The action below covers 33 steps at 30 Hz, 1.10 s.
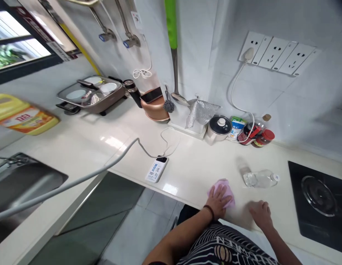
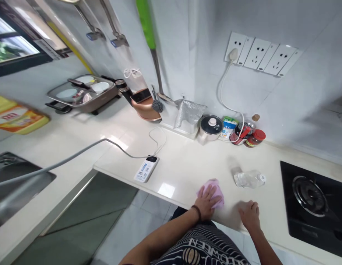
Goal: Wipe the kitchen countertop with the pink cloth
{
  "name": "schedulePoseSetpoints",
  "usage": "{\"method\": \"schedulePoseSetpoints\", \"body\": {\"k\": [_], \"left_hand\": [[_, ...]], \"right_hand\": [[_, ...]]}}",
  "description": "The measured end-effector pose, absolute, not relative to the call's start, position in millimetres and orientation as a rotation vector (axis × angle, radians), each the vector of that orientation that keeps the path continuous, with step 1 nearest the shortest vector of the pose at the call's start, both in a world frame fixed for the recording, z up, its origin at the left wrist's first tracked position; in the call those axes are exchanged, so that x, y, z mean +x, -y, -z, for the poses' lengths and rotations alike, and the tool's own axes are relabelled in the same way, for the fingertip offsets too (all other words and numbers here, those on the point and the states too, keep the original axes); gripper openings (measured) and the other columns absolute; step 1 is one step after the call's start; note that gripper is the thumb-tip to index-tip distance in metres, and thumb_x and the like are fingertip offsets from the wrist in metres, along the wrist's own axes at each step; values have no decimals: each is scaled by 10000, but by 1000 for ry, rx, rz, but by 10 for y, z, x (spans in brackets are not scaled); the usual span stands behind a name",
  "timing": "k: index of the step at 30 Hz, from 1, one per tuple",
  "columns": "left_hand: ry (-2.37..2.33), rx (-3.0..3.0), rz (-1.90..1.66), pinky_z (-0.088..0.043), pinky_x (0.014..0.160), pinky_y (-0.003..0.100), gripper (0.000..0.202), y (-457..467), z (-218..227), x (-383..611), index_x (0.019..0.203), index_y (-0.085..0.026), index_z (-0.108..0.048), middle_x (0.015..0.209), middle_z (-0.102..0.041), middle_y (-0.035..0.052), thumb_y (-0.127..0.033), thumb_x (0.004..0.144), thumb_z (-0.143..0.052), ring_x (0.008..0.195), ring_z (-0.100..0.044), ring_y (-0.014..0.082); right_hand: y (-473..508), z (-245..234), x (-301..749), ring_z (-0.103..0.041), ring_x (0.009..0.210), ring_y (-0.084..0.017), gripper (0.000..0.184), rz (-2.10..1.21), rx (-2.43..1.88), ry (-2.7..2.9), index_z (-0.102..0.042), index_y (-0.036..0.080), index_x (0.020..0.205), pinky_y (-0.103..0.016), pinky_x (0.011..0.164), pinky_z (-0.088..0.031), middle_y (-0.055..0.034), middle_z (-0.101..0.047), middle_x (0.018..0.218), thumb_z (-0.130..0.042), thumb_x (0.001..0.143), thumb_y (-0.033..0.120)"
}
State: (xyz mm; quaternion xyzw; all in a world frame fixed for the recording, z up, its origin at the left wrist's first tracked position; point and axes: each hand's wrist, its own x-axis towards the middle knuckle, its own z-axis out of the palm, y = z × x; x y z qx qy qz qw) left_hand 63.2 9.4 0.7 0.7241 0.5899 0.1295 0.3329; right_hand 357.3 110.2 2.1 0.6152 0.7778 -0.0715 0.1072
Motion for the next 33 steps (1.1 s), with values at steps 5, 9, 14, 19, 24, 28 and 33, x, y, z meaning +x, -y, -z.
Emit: {"method": "schedulePoseSetpoints", "body": {"k": [5, 9, 14, 19, 24, 28, 33], "left_hand": [[-2042, 1547, -300, -88, 1347, 677, 739, 205, -30, 127, 1677, -363, -400, 1827, -130, 94, -464, 965, -573, 1691, -64, 388], [-2468, 1166, -136, -113, 1324, 706, 680, 587, -94, -589, 1693, -274, -375, 1817, -163, 148, -356, 1023, -452, 1685, -84, 411], [-2684, 841, -48, -148, 1321, 707, 715, 767, -115, -997, 1726, -219, -284, 1817, -172, 161, -348, 1039, -434, 1680, -70, 440], [-2429, 1179, -95, -116, 1336, 721, 732, 616, 35, -265, 1706, -218, -357, 1807, -206, 162, -399, 1009, -488, 1669, -25, 494], [-1765, 1781, -193, -125, 1347, 704, 746, 218, 139, 869, 1696, -422, -328, 1829, -100, 61, -500, 988, -548, 1687, -45, 411], [-1483, 2020, -207, -84, 1343, 707, 737, -218, 30, 1332, 1697, -400, -327, 1835, -13, 49, -508, 1001, -546, 1698, -45, 369], [-1706, 1856, -191, -73, 1388, 529, 679, -334, -97, 983, 1646, -468, -419, 1831, -129, -40, -488, 983, -568, 1704, -75, 264]], "right_hand": [[-1139, -17, 3600, -463, 1468, -463, 663, 135, 1725, -2113, -515, 19, 1480, -593, 1189, -361, -332, -524, 1480, -515, 967, 440], [-1145, -74, 3575, -498, 1449, -450, 728, 112, 1676, -2056, -475, -53, 1512, -533, 1212, -352, -382, -485, 1520, -485, 1002, 465], [-1130, -230, 3465, -488, 1470, -447, 803, 189, 1734, -2017, -392, -61, 1590, -523, 1162, -426, -398, -398, 1608, -488, 1001, 477], [-1140, -336, 3386, -442, 1514, -446, 849, 316, 1792, -1984, -337, -105, 1612, -513, 1170, -442, -405, -373, 1638, -486, 986, 448], [-1164, -342, 3374, -466, 1489, -461, 850, 359, 1807, -1996, -334, -104, 1614, -561, 1178, -417, -414, -398, 1624, -498, 982, 440], [-1164, -323, 3386, -426, 1527, -434, 871, 369, 1818, -1966, -325, -92, 1625, -522, 1206, -397, -383, -356, 1664, -506, 982, 468], [-1120, -264, 3458, -432, 1511, -437, 877, 337, 1829, -2011, -321, -91, 1633, -508, 1217, -375, -370, -333, 1680, -498, 993, 482]]}}
